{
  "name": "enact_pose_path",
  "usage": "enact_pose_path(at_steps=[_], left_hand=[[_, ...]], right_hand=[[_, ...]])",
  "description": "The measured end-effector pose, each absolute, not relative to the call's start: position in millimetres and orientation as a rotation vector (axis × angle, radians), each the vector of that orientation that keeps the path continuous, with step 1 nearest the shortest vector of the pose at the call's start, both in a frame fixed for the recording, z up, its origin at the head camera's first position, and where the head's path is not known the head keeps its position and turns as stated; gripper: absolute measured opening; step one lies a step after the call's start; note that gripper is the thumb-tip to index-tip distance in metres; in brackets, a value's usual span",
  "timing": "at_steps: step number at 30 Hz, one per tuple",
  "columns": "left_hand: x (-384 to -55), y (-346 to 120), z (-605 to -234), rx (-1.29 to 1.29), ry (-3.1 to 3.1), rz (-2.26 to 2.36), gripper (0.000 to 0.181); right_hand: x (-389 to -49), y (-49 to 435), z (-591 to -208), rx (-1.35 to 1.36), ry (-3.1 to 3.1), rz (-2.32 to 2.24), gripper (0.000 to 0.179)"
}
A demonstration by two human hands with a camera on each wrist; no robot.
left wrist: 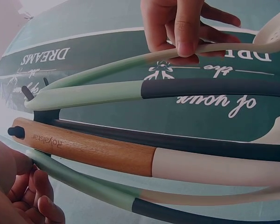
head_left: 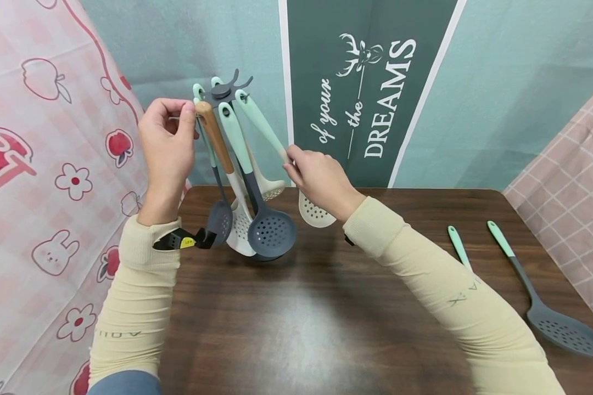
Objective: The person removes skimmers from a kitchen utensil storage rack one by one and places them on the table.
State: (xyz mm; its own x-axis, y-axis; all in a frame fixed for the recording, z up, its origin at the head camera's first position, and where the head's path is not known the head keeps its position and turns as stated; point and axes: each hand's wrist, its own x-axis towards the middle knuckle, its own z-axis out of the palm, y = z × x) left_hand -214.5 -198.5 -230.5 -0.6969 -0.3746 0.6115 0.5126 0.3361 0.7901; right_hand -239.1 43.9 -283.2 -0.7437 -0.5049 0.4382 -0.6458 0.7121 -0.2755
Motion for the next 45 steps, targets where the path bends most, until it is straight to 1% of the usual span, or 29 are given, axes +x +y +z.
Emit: enact_pose_path(at_steps=[21, 45], left_hand=[[-216, -201, -232, -0.134, -1.849, -1.462, 0.008], [-213, -201, -232, -0.153, -1.843, -1.461, 0.009]], right_hand=[[-223, 48, -280, 0.921, -2.579, 0.617, 0.013], [-219, 59, -274, 0.948, -2.554, 0.621, 0.014]])
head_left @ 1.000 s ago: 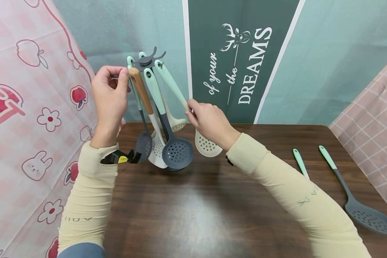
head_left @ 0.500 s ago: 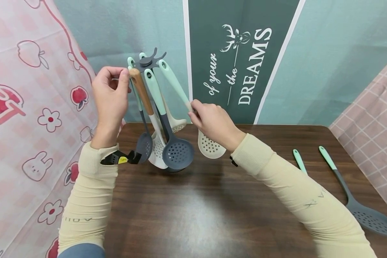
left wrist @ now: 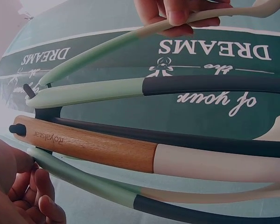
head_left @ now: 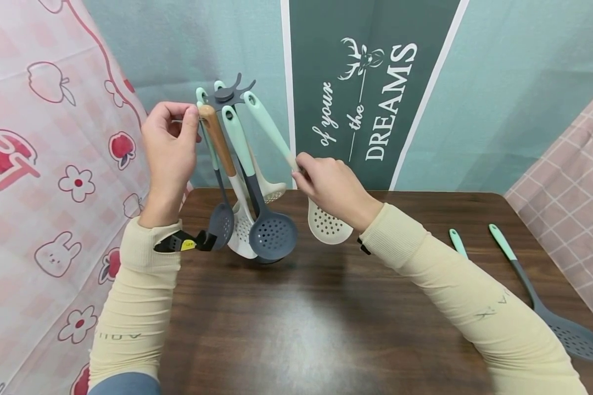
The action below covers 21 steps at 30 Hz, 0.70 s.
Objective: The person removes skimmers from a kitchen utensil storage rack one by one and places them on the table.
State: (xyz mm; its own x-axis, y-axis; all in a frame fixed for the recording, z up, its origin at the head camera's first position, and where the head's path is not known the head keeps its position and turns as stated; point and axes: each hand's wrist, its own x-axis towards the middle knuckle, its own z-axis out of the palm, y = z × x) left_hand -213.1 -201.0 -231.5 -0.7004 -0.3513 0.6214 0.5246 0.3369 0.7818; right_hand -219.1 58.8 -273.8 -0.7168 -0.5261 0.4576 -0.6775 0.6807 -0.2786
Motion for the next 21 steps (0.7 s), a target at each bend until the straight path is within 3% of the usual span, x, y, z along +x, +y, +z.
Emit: enact_pose_path(at_steps=[21], left_hand=[[-214, -202, -232, -0.147, -1.840, -1.468, 0.009]], right_hand=[[-218, 69, -264, 0.944, -2.566, 0.610, 0.013]])
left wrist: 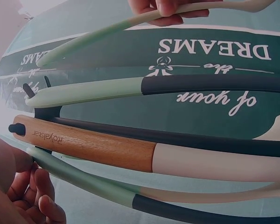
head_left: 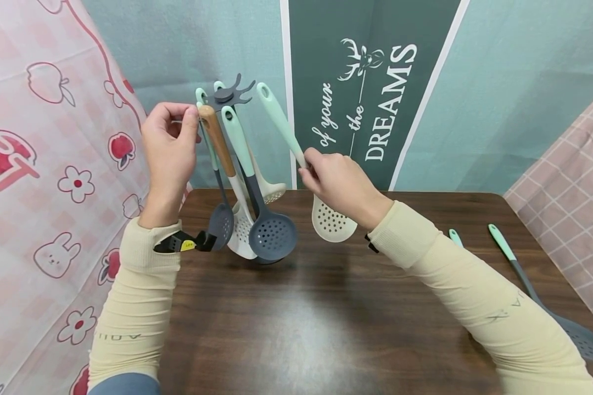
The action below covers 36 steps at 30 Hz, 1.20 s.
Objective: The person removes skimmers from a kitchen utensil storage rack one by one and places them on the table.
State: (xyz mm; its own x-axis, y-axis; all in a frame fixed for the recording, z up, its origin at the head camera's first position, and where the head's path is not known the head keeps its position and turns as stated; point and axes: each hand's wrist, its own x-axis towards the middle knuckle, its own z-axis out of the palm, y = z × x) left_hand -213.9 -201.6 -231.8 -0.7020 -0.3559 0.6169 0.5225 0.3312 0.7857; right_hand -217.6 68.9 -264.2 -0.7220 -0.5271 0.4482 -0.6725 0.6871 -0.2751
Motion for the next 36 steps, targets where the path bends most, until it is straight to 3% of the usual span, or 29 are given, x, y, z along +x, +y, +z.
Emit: enact_pose_path(at_steps=[36], left_hand=[[-214, -203, -231, -0.141, -1.852, -1.447, 0.009]], right_hand=[[-230, 169, -235, 0.589, -2.913, 0.920, 0.020]])
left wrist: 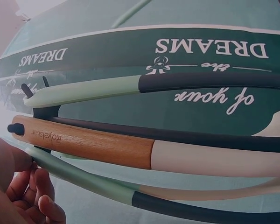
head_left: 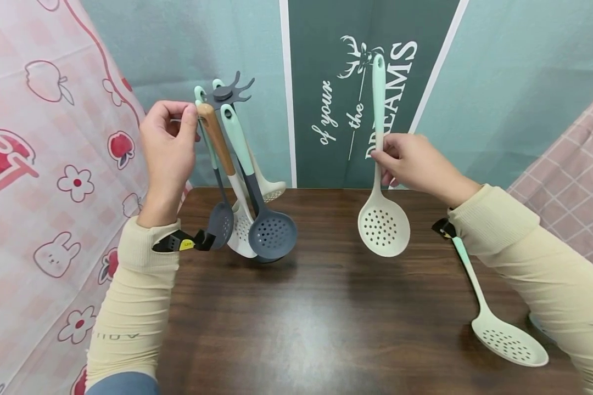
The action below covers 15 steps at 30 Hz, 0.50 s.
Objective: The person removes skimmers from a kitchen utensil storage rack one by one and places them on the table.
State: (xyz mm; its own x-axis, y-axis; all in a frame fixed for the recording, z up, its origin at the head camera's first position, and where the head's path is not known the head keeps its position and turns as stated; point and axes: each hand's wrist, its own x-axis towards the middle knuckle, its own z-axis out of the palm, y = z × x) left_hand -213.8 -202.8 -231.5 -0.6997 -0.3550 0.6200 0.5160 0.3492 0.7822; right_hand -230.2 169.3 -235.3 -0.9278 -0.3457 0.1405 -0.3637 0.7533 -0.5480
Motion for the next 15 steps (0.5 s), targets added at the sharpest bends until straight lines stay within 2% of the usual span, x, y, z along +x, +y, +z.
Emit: enact_pose_path(at_steps=[15], left_hand=[[-215, -202, -232, -0.147, -1.848, -1.454, 0.009]], right_hand=[[-231, 208, -266, 0.506, -3.213, 0.875, 0.028]])
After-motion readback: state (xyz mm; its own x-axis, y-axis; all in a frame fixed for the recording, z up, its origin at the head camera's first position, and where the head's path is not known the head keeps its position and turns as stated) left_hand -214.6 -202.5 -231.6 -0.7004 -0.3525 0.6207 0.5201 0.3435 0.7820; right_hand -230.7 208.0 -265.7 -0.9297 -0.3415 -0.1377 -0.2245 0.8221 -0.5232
